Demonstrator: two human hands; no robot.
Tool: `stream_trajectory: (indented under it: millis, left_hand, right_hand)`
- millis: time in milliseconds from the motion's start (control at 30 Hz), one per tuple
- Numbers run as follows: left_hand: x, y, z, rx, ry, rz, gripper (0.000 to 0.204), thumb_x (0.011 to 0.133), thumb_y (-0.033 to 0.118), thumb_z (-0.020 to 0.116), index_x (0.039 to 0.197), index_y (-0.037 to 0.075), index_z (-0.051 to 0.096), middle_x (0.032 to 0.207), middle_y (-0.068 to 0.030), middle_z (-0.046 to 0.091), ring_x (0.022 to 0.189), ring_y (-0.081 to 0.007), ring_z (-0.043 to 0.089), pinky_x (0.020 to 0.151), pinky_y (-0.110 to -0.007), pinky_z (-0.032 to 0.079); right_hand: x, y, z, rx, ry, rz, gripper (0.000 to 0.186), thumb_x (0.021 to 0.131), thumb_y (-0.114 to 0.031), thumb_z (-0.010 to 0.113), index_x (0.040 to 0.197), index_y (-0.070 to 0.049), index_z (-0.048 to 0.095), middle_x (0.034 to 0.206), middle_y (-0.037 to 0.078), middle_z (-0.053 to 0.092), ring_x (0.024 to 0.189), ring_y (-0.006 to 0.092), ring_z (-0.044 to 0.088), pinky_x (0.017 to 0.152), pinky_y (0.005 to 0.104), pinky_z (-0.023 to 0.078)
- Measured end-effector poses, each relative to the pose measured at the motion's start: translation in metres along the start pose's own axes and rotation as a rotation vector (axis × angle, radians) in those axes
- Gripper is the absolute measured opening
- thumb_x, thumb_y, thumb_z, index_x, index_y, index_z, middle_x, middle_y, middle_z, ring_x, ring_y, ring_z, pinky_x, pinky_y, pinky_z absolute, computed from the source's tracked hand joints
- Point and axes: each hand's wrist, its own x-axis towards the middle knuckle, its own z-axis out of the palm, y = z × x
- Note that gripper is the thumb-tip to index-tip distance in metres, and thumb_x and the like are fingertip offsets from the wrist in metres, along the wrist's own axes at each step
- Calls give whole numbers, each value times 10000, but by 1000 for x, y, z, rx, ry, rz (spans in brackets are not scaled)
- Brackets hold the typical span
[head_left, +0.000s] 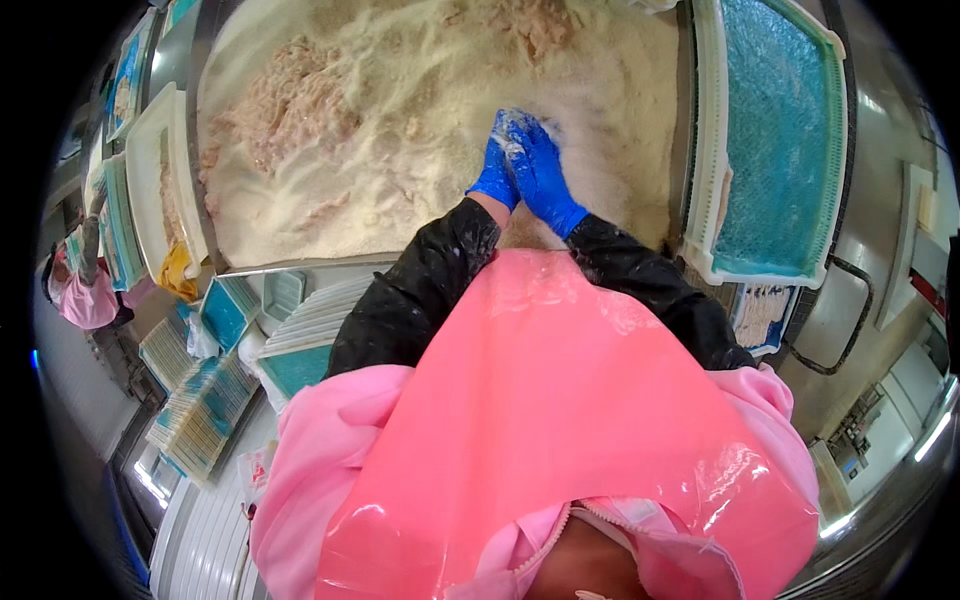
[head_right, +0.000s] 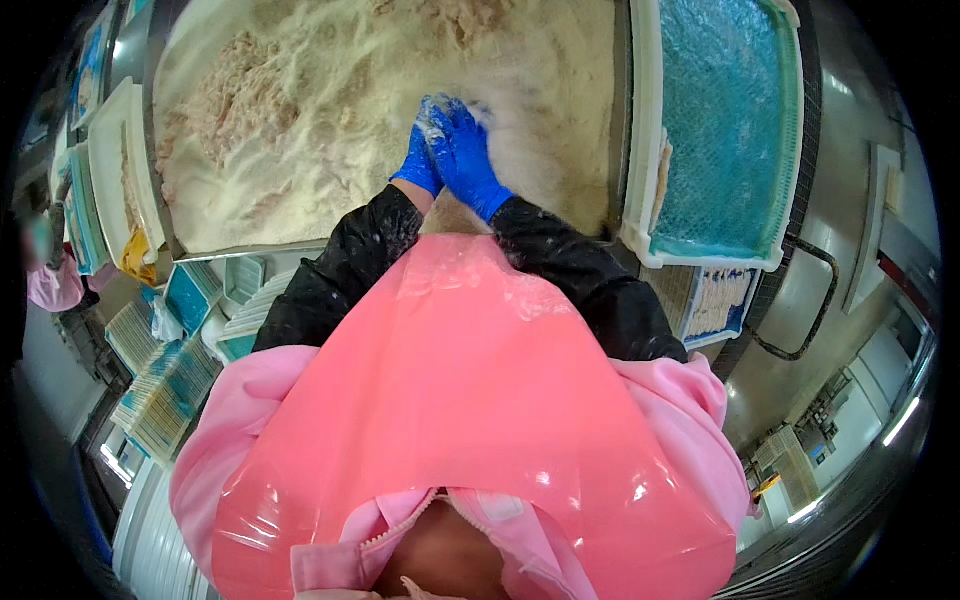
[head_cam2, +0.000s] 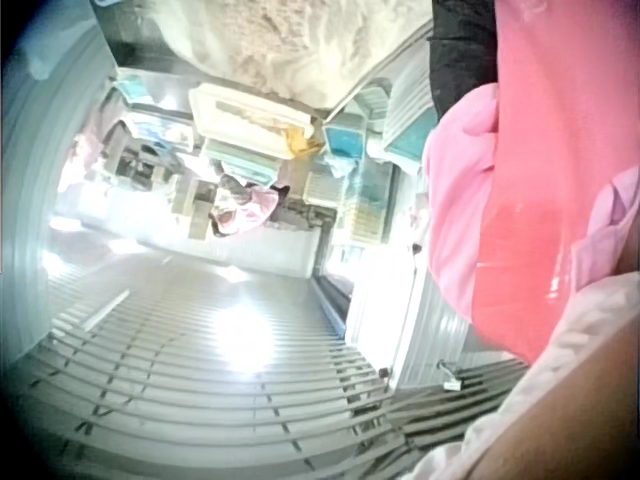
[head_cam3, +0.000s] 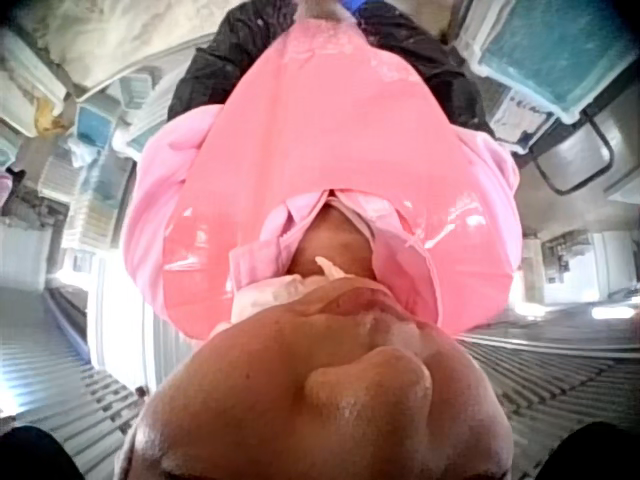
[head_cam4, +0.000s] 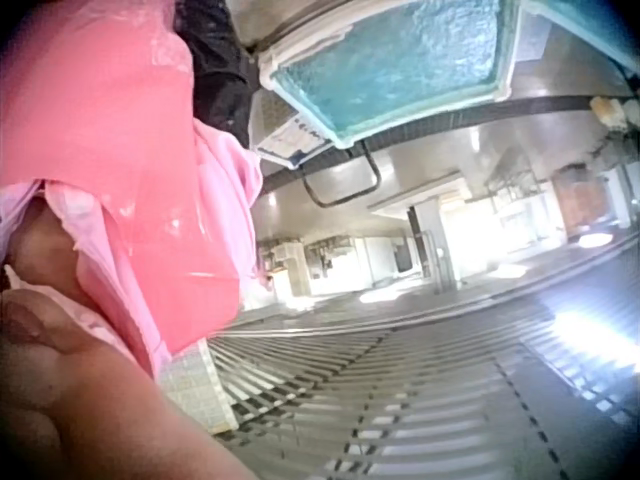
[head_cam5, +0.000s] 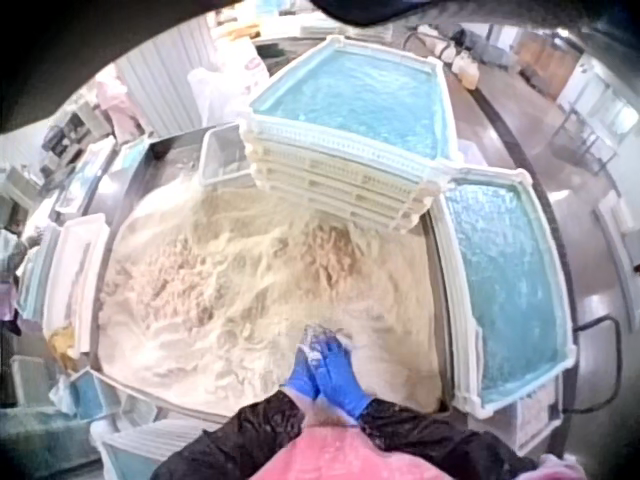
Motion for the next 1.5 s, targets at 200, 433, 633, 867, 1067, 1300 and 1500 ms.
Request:
stream_trajectory:
  millis: [200, 433, 633, 867, 1067, 1300, 1500]
  left_hand:
    - [9, -2, -4, -363, -318, -241, 508, 892, 484, 382, 1178, 78, 488, 1132, -109, 544, 995, -265, 522, 903, -364, 409]
    - [-35, 25, 2, -592, -229, -395, 587, 893, 546, 307, 1179, 64, 482, 1091, -141, 534, 981, -290, 507, 909, -378, 399]
    - [-46, 25, 15, -324, -319, -353, 634, 895, 547, 290, 1234, 26, 418, 1213, -189, 473, 1103, -338, 448, 959, -434, 350]
    - [-14, 18, -26, 37, -24, -224, 597, 902, 530, 286, 1202, 41, 449, 1165, -177, 513, 1053, -321, 517, 885, -387, 424]
    - [-11, 17, -13, 191, 23, -183, 568, 920, 473, 286, 1194, 15, 481, 1085, -152, 575, 983, -266, 568, 833, -341, 463]
    - [-9, 14, -15, 250, 46, -141, 538, 919, 468, 293, 1173, 46, 511, 1023, -134, 605, 910, -240, 598, 763, -304, 471]
    - [-18, 16, -25, 227, -35, -96, 438, 918, 390, 348, 1153, 63, 523, 1025, -121, 611, 891, -221, 605, 678, -269, 468]
  right_hand:
    - [1, 17, 14, 6, -34, 134, 508, 873, -327, 390, 1329, -105, 356, 1400, 122, 294, 1304, 310, 219, 1035, 509, 103]
    - [-2, 32, -44, -296, 58, 139, 353, 807, -330, 529, 1085, -121, 589, 1181, 136, 516, 1084, 331, 448, 937, 445, 313]
    - [-17, 30, -59, 508, 124, 503, 347, 789, -254, 625, 1046, -23, 594, 920, 64, 610, 830, 187, 561, 734, 299, 446]
    - [-8, -1, -245, 842, 107, 532, 339, 884, -230, 508, 1131, -1, 543, 936, 43, 586, 848, 109, 543, 743, 243, 434]
    - [55, 62, -299, 105, 362, 293, 341, 878, -251, 506, 1129, -25, 552, 1045, 128, 604, 928, 218, 590, 783, 297, 456]
    - [82, 108, -304, -303, 166, 121, 300, 878, -186, 467, 1112, -24, 563, 1040, 205, 586, 958, 356, 564, 822, 386, 451]
    - [94, 68, -295, -318, 225, 59, 301, 843, -104, 490, 1122, -12, 555, 1017, 198, 597, 924, 325, 587, 807, 360, 456]
